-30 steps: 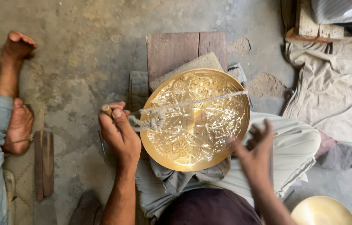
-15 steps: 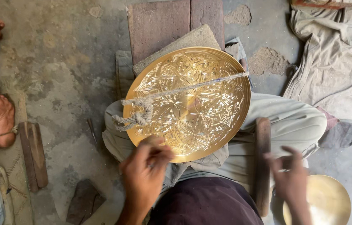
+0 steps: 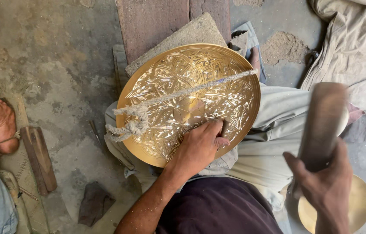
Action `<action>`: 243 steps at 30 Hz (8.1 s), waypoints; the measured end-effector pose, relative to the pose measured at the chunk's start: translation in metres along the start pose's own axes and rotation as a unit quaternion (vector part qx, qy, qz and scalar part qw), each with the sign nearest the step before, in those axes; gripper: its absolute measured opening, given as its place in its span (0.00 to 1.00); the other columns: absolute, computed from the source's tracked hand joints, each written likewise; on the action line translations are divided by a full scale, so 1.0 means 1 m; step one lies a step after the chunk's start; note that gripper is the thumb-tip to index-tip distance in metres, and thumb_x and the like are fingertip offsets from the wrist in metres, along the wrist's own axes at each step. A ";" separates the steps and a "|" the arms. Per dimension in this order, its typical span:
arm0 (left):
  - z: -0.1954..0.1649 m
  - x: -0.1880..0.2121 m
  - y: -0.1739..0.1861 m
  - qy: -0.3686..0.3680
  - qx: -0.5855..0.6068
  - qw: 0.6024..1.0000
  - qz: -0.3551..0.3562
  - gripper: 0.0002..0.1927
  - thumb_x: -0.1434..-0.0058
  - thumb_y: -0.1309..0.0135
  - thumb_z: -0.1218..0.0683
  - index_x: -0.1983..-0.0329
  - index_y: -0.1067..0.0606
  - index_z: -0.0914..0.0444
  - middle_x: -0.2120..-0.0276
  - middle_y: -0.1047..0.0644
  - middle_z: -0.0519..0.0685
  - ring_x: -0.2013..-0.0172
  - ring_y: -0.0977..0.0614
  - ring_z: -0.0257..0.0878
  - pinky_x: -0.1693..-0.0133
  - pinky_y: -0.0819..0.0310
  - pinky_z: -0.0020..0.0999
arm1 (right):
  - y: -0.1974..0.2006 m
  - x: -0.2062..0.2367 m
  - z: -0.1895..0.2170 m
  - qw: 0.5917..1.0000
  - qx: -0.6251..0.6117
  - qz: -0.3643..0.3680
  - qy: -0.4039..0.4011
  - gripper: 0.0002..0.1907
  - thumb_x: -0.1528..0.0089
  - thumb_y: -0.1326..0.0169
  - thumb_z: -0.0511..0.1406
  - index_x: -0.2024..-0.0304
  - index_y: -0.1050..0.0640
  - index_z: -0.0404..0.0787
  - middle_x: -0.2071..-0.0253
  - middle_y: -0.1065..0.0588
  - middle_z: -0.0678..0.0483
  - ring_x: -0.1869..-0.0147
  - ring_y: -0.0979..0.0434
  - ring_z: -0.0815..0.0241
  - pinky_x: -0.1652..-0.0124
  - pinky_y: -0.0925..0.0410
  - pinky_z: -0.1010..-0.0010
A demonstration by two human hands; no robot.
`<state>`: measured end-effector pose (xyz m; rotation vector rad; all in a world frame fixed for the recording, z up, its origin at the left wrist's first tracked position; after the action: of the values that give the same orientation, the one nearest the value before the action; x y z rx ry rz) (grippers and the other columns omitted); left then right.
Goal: The person sits on the floor with a large engraved brass tray resting on their lap. They hold a punch against the tray surface and repeatedly strike it with a wooden mallet to work the embossed design, occasionally repositioning a rope laid across the tray and rotating the tray between strikes.
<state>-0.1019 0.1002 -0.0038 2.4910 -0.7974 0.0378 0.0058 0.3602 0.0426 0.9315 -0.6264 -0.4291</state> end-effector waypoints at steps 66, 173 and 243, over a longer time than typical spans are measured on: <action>0.007 0.099 0.074 0.174 0.091 0.931 -0.309 0.15 0.36 0.39 0.58 0.51 0.28 0.67 0.64 0.16 0.50 0.64 0.12 0.33 0.66 0.14 0.26 | -0.023 -0.014 -0.022 0.985 0.100 0.117 -0.073 0.41 0.44 0.29 0.42 0.37 0.34 0.27 0.59 0.20 0.36 0.60 0.17 0.45 0.58 0.26 0.56; 0.030 0.068 0.036 0.149 -0.003 0.966 -0.212 0.15 0.38 0.38 0.56 0.52 0.27 0.67 0.65 0.20 0.57 0.65 0.16 0.52 0.65 0.22 0.46 | -0.040 -0.018 0.168 0.788 0.474 0.147 0.364 0.21 0.33 0.54 0.39 0.37 0.28 0.43 0.55 0.20 0.53 0.56 0.17 0.58 0.52 0.24 0.63; 0.076 0.137 0.012 0.122 0.055 0.908 -0.397 0.14 0.29 0.43 0.57 0.48 0.32 0.69 0.65 0.22 0.55 0.66 0.16 0.48 0.67 0.22 0.39 | -0.074 0.035 0.255 0.727 0.350 0.089 0.584 0.26 0.40 0.47 0.30 0.38 0.30 0.47 0.50 0.22 0.50 0.48 0.19 0.50 0.45 0.28 0.57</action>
<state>-0.0047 -0.0183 -0.0392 2.6572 0.3572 0.1038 -0.1430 0.1458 0.1034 1.5976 0.3616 0.6526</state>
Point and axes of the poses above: each hand's wrist, its own x-axis away from the middle knuckle, its own y-axis out of the back of the hand, z = x × y, the point moved 3 cm from there along -x, towards the middle knuckle
